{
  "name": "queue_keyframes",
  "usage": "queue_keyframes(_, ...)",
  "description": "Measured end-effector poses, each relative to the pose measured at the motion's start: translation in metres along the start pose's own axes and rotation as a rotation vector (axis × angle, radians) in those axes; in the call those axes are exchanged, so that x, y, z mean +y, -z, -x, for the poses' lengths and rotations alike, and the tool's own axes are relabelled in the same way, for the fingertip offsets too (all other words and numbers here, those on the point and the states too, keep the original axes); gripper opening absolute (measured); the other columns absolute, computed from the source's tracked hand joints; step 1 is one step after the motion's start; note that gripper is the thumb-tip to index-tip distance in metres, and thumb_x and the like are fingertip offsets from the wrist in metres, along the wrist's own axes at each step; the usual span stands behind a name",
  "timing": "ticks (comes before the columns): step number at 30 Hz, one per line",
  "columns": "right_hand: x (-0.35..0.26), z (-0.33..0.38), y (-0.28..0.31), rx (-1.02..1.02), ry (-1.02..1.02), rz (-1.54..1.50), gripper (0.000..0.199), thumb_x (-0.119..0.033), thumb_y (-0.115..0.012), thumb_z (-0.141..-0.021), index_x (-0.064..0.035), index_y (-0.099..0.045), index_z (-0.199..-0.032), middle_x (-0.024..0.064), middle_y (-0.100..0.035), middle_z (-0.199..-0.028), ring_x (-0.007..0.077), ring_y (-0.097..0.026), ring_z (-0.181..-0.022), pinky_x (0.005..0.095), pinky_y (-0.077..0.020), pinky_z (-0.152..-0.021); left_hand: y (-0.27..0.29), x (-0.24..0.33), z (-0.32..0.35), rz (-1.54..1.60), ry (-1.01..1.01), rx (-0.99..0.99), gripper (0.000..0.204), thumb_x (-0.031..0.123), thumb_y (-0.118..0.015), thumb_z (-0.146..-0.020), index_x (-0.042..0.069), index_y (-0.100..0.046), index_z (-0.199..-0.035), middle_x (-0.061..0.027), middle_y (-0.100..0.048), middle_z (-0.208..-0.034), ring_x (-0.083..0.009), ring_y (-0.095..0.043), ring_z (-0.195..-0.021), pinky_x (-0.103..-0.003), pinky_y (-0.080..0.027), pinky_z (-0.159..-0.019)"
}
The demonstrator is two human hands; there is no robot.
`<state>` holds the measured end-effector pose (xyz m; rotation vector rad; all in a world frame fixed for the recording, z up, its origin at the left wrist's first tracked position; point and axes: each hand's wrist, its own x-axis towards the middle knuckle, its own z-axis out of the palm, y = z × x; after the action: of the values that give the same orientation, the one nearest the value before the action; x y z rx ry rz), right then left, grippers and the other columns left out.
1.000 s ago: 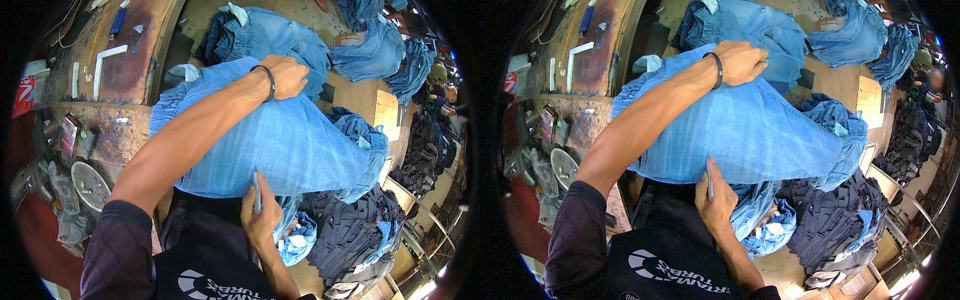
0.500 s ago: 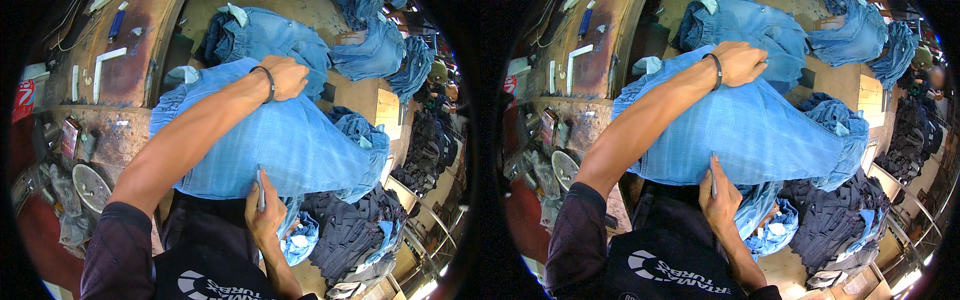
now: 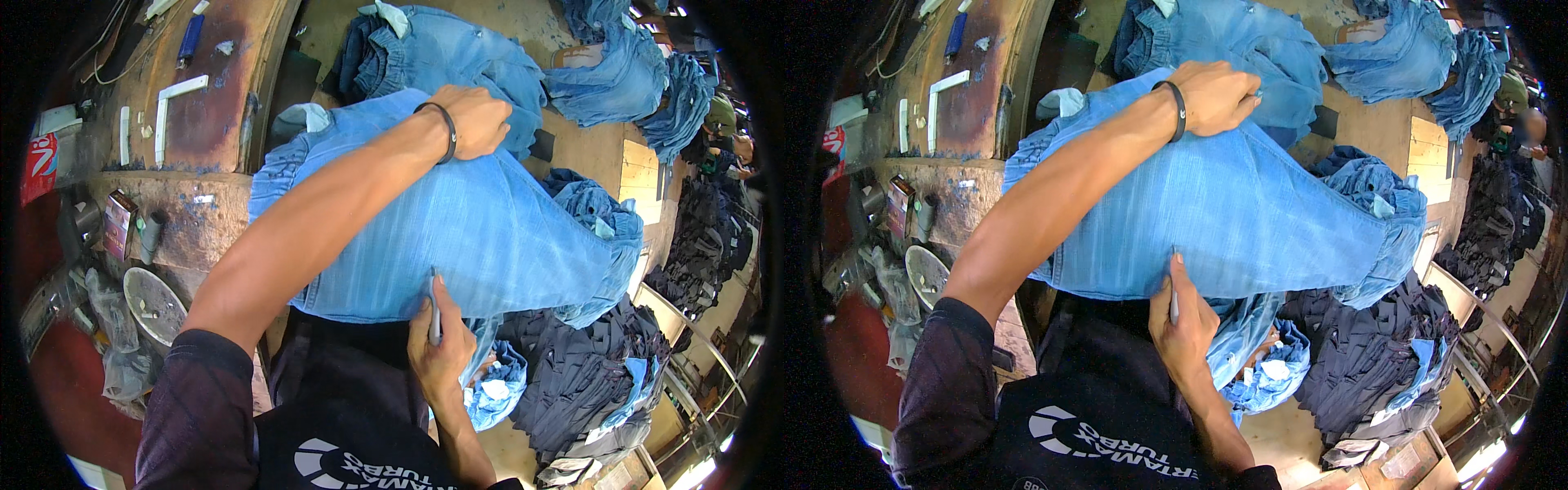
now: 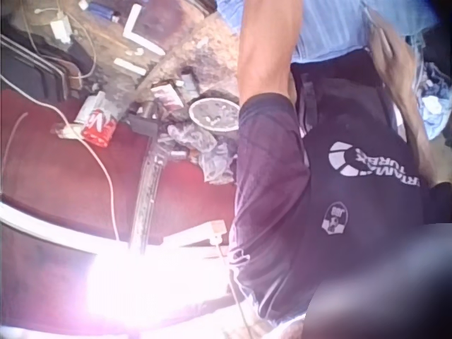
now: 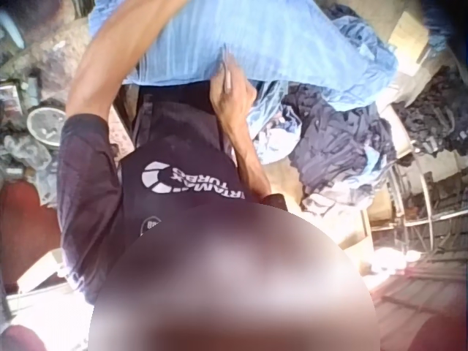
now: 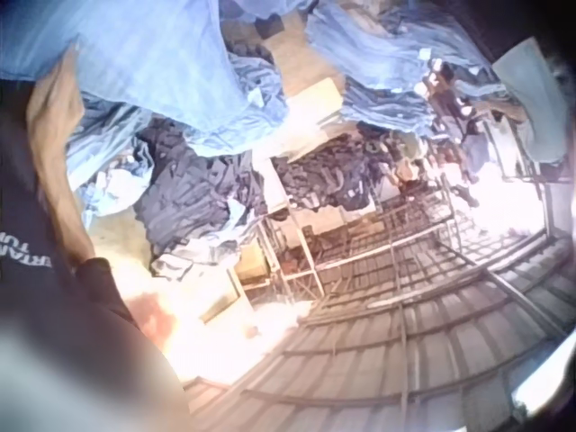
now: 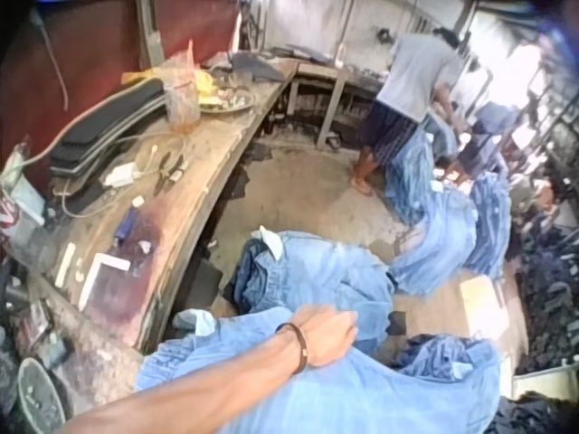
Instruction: The person repeatedly picks up folded blue jeans from a pile, unfolds them on a workbench, and uses a white marker to draw lines on the fabric. After marking, the jeans are folded and placed back into the pile. The process is repeated for multiple pairs of jeans.
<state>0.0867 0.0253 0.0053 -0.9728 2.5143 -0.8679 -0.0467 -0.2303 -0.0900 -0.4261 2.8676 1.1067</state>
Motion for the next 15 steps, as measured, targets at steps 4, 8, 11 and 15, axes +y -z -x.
queue_keyframes(4,0.001,0.001,-0.002,0.068,0.016,-0.059,0.035,0.004,-0.071,-0.089,0.0057,-0.067,-0.124,0.025,-0.075,-0.1,0.0281,-0.073,-0.065,0.0311,-0.0566,-0.06,0.003,0.002,0.001,-0.001,-0.011,-0.017,0.032,0.034,-0.052,-0.102,0.007,-0.069,-0.098,-0.0191,-0.072,-0.086,-0.0415,-0.069,-0.085,-0.055,-0.054,-0.075)
queue_keyframes(8,0.004,0.007,-0.003,0.023,-0.049,-0.037,0.033,0.002,-0.07,-0.091,0.0058,-0.067,-0.123,0.0229,-0.075,-0.101,0.0265,-0.073,-0.066,0.0315,-0.0572,-0.062,0.008,0.005,0.003,0.043,0.01,-0.059,0.036,0.038,-0.053,-0.102,0.007,-0.069,-0.098,-0.0203,-0.072,-0.085,-0.0425,-0.069,-0.086,-0.056,-0.054,-0.076)
queue_keyframes(11,0.016,0.001,0.013,0.149,-0.116,-0.111,0.033,0.001,-0.066,-0.094,0.0064,-0.063,-0.127,0.0234,-0.074,-0.109,0.0266,-0.074,-0.076,0.0329,-0.0581,-0.067,0.014,0.007,0.008,0.084,-0.021,-0.093,0.04,0.043,-0.053,-0.103,0.007,-0.069,-0.097,-0.0207,-0.07,-0.078,-0.0434,-0.069,-0.082,-0.056,-0.053,-0.075)
queue_keyframes(15,0.067,-0.046,0.063,0.362,-0.196,0.189,0.036,-0.006,-0.051,-0.104,0.0075,-0.052,-0.138,0.0251,-0.065,-0.132,0.0406,-0.066,-0.117,0.0472,-0.0527,-0.098,0.025,0.034,0.045,-0.044,0.036,0.092,0.033,0.039,-0.062,-0.098,0.008,-0.066,-0.108,-0.0174,-0.069,-0.118,-0.0364,-0.066,-0.109,-0.053,-0.051,-0.087)
